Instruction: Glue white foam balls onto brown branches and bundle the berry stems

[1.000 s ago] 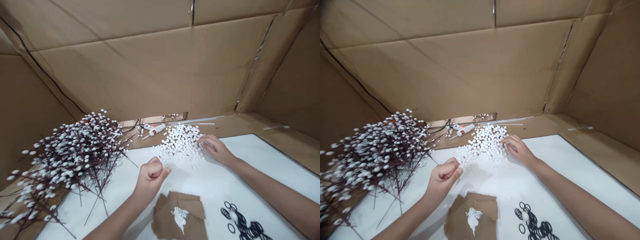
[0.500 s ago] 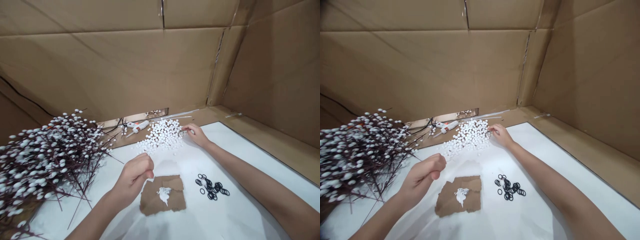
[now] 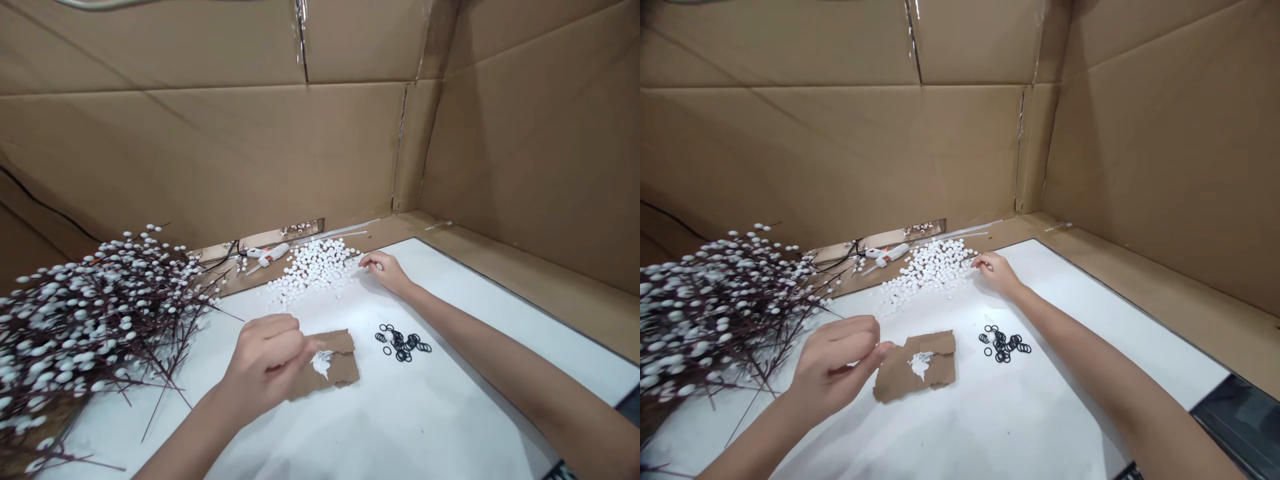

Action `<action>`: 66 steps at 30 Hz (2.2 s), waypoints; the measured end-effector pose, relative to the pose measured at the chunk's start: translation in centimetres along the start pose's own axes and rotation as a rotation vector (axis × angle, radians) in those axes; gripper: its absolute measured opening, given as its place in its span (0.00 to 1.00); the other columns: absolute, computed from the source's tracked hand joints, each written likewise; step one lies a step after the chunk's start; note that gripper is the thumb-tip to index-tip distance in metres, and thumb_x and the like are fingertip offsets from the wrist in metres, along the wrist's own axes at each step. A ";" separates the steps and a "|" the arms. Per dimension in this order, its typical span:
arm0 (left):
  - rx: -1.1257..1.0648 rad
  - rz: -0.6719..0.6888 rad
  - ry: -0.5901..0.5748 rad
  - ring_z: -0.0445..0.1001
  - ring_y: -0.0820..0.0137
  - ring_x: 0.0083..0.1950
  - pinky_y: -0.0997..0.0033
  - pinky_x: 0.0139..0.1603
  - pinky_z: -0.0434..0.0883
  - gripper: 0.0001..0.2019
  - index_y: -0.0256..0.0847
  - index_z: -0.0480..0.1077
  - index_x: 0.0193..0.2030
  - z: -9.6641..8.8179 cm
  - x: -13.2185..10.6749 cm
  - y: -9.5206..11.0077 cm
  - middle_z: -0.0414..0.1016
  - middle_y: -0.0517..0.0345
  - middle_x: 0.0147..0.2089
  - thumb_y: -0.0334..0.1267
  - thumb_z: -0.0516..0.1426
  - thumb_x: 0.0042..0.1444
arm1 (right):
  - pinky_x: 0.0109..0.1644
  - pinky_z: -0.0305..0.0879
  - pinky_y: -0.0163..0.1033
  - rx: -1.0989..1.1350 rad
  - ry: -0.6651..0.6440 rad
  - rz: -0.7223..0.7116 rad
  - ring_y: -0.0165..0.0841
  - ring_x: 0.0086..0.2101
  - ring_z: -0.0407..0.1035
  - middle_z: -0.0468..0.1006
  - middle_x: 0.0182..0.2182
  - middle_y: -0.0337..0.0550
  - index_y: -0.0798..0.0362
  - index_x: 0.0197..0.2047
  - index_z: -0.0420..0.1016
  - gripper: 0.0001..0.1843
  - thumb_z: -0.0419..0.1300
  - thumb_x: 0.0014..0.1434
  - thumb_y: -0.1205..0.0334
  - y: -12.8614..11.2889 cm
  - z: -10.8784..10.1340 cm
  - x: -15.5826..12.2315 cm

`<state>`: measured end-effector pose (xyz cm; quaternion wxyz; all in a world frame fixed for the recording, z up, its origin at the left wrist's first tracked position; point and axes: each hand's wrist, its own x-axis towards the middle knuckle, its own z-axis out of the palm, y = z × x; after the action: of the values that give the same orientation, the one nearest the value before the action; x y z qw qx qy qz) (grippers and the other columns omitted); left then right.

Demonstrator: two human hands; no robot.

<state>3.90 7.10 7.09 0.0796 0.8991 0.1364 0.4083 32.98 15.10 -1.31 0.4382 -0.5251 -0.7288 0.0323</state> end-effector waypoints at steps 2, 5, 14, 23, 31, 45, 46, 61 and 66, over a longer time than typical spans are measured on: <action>-0.049 -0.010 -0.001 0.44 0.78 0.18 0.73 0.18 0.46 0.21 0.41 0.45 0.14 0.0 -0.3 0.2 0.41 0.67 0.16 0.27 0.52 0.52 | 0.39 0.67 0.40 0.005 -0.006 -0.001 0.29 0.33 0.69 0.73 0.34 0.41 0.57 0.37 0.70 0.11 0.52 0.61 0.59 -0.2 0.0 -0.2; -0.151 -0.029 -0.038 0.48 0.79 0.16 0.75 0.17 0.48 0.19 0.40 0.52 0.14 -0.1 -1.7 0.7 0.45 0.67 0.15 0.31 0.53 0.53 | 0.38 0.67 0.40 0.021 -0.005 -0.005 0.28 0.33 0.68 0.73 0.34 0.41 0.57 0.37 0.70 0.11 0.53 0.60 0.58 -0.6 -0.1 -0.5; -0.574 -0.663 0.105 0.59 0.77 0.18 0.77 0.18 0.59 0.15 0.41 0.65 0.24 2.5 -9.8 2.5 0.61 0.62 0.17 0.43 0.48 0.58 | 0.38 0.64 0.39 0.227 -0.041 -0.106 0.30 0.32 0.68 0.73 0.30 0.43 0.55 0.31 0.70 0.11 0.48 0.59 0.68 -6.9 -0.5 -1.6; -0.351 -0.590 0.229 0.67 0.78 0.21 0.80 0.22 0.67 0.05 0.44 0.73 0.31 2.2 -9.6 2.8 0.76 0.61 0.25 0.32 0.56 0.51 | 0.33 0.65 0.31 0.502 -0.406 -0.233 0.27 0.30 0.66 0.74 0.31 0.40 0.53 0.39 0.68 0.07 0.56 0.55 0.65 -18.4 1.7 -7.2; -0.231 -0.460 0.186 0.74 0.74 0.26 0.79 0.25 0.71 0.07 0.42 0.73 0.32 2.2 -9.4 3.4 0.77 0.59 0.26 0.28 0.54 0.51 | 0.36 0.67 0.32 0.590 -0.324 -0.222 0.27 0.32 0.68 0.75 0.33 0.41 0.51 0.41 0.68 0.09 0.58 0.56 0.63 -17.9 3.1 -9.3; -0.115 -0.181 0.169 0.75 0.74 0.28 0.80 0.28 0.72 0.16 0.44 0.67 0.43 2.1 -9.7 3.5 0.77 0.60 0.28 0.22 0.53 0.50 | 0.36 0.67 0.35 0.696 -0.267 -0.338 0.28 0.33 0.68 0.75 0.30 0.42 0.52 0.37 0.68 0.03 0.56 0.57 0.67 -17.9 3.3 -9.3; -0.096 -0.174 0.172 0.75 0.74 0.28 0.80 0.28 0.72 0.16 0.44 0.67 0.43 2.0 -9.7 3.5 0.78 0.60 0.29 0.22 0.53 0.50 | 0.36 0.67 0.35 0.704 -0.282 -0.307 0.28 0.33 0.68 0.75 0.30 0.42 0.51 0.37 0.68 0.03 0.56 0.57 0.66 -17.9 3.2 -9.3; 0.100 0.009 0.163 0.63 0.77 0.20 0.76 0.18 0.58 0.15 0.33 0.67 0.45 2.2 -9.9 2.8 0.76 0.55 0.28 0.21 0.52 0.50 | 0.37 0.64 0.35 0.647 -0.351 -0.085 0.28 0.32 0.67 0.74 0.30 0.40 0.53 0.31 0.70 0.05 0.58 0.56 0.60 -18.9 2.8 -9.1; 0.126 -0.005 0.117 0.62 0.77 0.20 0.75 0.18 0.57 0.16 0.33 0.67 0.46 2.0 -10.1 2.9 0.77 0.55 0.30 0.20 0.51 0.50 | 0.37 0.64 0.33 0.581 -0.339 -0.103 0.27 0.31 0.67 0.74 0.28 0.39 0.52 0.29 0.69 0.05 0.56 0.57 0.65 -19.2 2.6 -9.3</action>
<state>-0.41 1.17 -0.63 0.0159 0.8765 0.1686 0.4506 17.67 0.24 1.27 0.4432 -0.3279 -0.7773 0.3031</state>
